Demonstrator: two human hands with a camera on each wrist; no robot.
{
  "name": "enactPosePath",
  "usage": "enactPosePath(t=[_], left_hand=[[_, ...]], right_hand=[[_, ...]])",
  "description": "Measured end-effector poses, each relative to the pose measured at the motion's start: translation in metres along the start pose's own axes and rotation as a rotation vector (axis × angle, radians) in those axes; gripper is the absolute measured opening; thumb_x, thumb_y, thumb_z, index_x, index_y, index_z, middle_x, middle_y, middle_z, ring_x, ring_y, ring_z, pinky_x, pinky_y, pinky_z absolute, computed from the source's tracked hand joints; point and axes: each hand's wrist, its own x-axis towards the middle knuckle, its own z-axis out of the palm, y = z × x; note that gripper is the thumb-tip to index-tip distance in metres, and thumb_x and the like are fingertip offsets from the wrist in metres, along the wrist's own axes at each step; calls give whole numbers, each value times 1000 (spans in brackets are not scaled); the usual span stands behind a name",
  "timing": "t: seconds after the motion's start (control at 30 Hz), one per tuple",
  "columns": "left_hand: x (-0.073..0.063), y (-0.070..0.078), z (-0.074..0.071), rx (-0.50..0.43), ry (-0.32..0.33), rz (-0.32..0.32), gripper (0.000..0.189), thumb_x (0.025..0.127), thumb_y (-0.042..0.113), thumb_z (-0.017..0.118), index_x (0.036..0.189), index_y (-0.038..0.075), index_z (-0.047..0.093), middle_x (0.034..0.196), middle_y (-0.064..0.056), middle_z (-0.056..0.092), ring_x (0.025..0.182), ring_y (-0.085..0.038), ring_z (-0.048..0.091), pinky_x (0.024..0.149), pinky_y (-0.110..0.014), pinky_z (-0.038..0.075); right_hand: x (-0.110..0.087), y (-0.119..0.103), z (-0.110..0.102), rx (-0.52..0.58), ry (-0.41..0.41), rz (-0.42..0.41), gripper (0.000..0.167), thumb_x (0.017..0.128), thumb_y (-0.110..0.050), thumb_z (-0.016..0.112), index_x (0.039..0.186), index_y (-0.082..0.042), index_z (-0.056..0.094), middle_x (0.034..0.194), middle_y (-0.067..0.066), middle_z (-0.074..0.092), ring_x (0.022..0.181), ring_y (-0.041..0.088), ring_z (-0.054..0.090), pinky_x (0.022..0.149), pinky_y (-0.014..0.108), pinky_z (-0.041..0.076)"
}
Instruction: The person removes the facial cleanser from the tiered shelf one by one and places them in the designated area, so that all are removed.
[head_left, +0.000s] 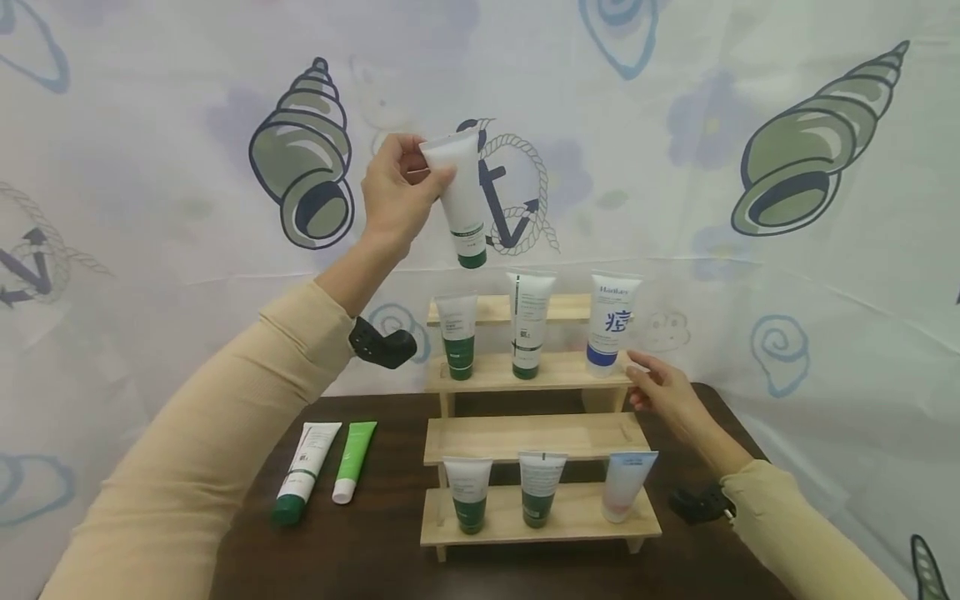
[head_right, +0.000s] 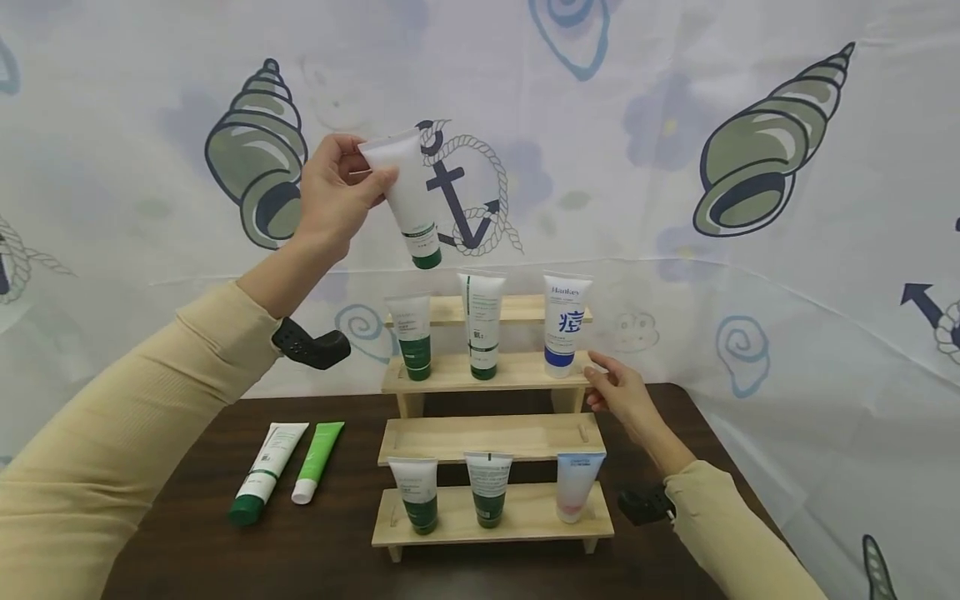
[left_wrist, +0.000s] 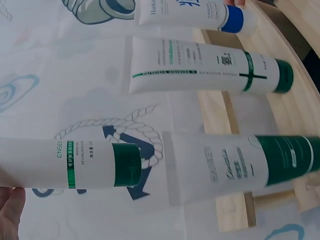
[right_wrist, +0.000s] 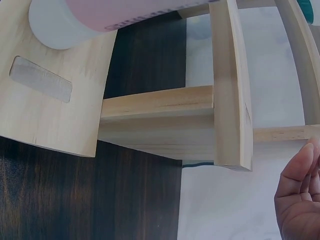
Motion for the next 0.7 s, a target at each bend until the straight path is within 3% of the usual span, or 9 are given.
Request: enactPosePath(t=[0.27, 0.7], left_hand=[[-7, -11, -32, 17, 41, -10, 29, 87, 10, 65, 113, 10, 52, 108, -5, 63, 89, -13, 60, 79, -26, 50], [-25, -47, -85, 87, 121, -135, 29, 90, 14, 61, 118, 12, 52, 101, 5, 58, 87, -9, 55, 72, -21, 49]], right_hand=[[-1, -1, 0, 1, -8, 5, 55, 99, -19, 47, 145, 3, 27, 79, 1, 57, 63, 4, 56, 63, 20, 53], [-1, -1, -1, -21, -23, -12, 57, 99, -23, 47, 146, 2, 25, 81, 2, 58, 64, 3, 55, 63, 18, 52]])
